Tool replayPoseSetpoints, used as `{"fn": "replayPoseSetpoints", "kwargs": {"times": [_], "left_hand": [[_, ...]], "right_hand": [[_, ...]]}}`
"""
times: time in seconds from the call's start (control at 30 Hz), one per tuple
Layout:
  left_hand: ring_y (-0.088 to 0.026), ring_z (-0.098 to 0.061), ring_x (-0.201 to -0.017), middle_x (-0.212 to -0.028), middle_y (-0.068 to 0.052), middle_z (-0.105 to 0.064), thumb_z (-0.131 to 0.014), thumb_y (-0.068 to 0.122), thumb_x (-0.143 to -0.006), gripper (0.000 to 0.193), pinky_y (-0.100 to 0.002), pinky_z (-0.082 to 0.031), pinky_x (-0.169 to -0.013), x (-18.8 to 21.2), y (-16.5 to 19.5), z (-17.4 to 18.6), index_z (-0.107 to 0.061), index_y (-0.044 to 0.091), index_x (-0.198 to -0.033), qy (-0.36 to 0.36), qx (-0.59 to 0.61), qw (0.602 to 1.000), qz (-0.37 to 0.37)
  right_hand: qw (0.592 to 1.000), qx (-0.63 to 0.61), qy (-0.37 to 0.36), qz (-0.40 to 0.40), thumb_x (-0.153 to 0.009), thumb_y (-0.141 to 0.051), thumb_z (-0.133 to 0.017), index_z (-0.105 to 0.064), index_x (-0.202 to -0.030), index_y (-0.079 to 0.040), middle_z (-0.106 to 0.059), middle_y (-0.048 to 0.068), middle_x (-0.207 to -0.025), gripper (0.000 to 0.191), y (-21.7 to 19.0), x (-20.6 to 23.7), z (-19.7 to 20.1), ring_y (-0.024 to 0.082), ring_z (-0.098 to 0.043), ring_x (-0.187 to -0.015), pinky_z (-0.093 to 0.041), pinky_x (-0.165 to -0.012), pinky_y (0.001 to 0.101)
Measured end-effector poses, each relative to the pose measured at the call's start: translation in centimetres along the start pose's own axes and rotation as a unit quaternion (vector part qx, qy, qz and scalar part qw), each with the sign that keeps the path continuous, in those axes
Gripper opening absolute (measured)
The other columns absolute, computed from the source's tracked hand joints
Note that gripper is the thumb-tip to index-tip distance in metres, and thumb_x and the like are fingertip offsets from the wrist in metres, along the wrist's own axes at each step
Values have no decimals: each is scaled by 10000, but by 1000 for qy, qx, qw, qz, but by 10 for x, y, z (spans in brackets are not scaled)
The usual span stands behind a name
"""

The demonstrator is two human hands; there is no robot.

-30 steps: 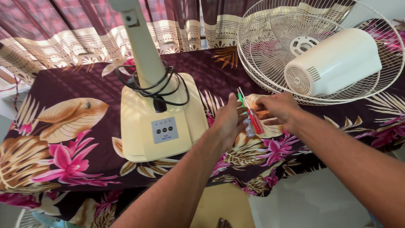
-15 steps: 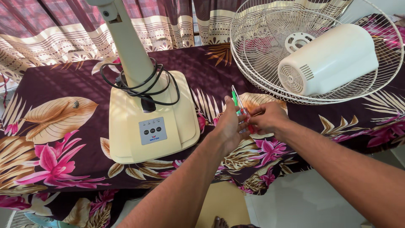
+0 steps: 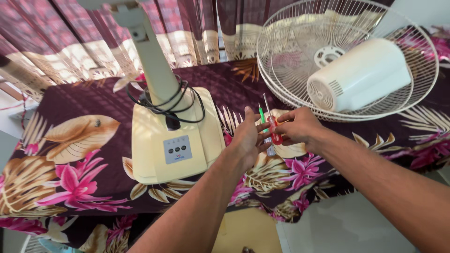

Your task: The person reassembles a pedestal fan on a table, fitting the motor onto the stand, attaching the rear guard, and tightening screws by hand and with screwdrivers. They pick up small screws from the table and thread them into the fan housing.

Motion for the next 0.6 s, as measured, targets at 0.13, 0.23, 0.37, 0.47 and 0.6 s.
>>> {"fn": "replayPoseSetpoints", "kwargs": {"times": [0.13,0.23,0.37,0.47,0.6], "left_hand": [[-175,-615,-998,-1204,-16,-652,-391,478,-1038,524,-395,-464,-848,3,29,7,-518,155,-1431,16,-33,999,-40],[-131,-635,-874,-1049,2,-681,-510,397,-1039,362,-366,-496,-752,7,58,8,-612,107,-1231,39,-46,994,-91],[-138,-674,-746,-944,-27,-711,-545,316,-1029,294,-312,-556,-666,20,100,5,-678,68,-1115,-5,-25,987,-160],[-119,-641,-729,-951,-36,-704,-593,245,-1017,278,-289,-505,-622,36,130,1,-680,52,-1198,-20,-35,978,-204],[-137,-667,-773,-990,-55,-725,-595,142,-980,364,-296,-525,-651,67,159,1,-632,37,-1326,-41,-36,970,-237]], "right_hand": [[999,-14,1,41,-831,-38,-753,-687,-1175,24,-754,157,-983,355,-30,13,-1,236,-738,-786,-625,-677,367],[996,-48,-6,79,-828,-58,-749,-706,-1152,23,-763,135,-958,337,-59,28,-2,223,-729,-772,-614,-672,360],[987,-82,-13,138,-829,-66,-752,-712,-1137,31,-763,142,-937,325,-103,54,-1,207,-737,-775,-621,-687,342],[979,-110,-17,169,-827,-55,-751,-699,-1127,32,-760,147,-921,316,-134,80,-4,211,-746,-768,-627,-688,341],[975,-111,1,192,-835,-52,-746,-721,-1102,43,-770,136,-909,284,-165,115,-14,206,-762,-765,-630,-690,324]]}}
Point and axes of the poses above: each hand's wrist, its own x-axis away from the middle knuckle, its own z-axis out of the back of the hand, y = z × x, the point moved 4 cm from there along -x, towards the middle knuckle
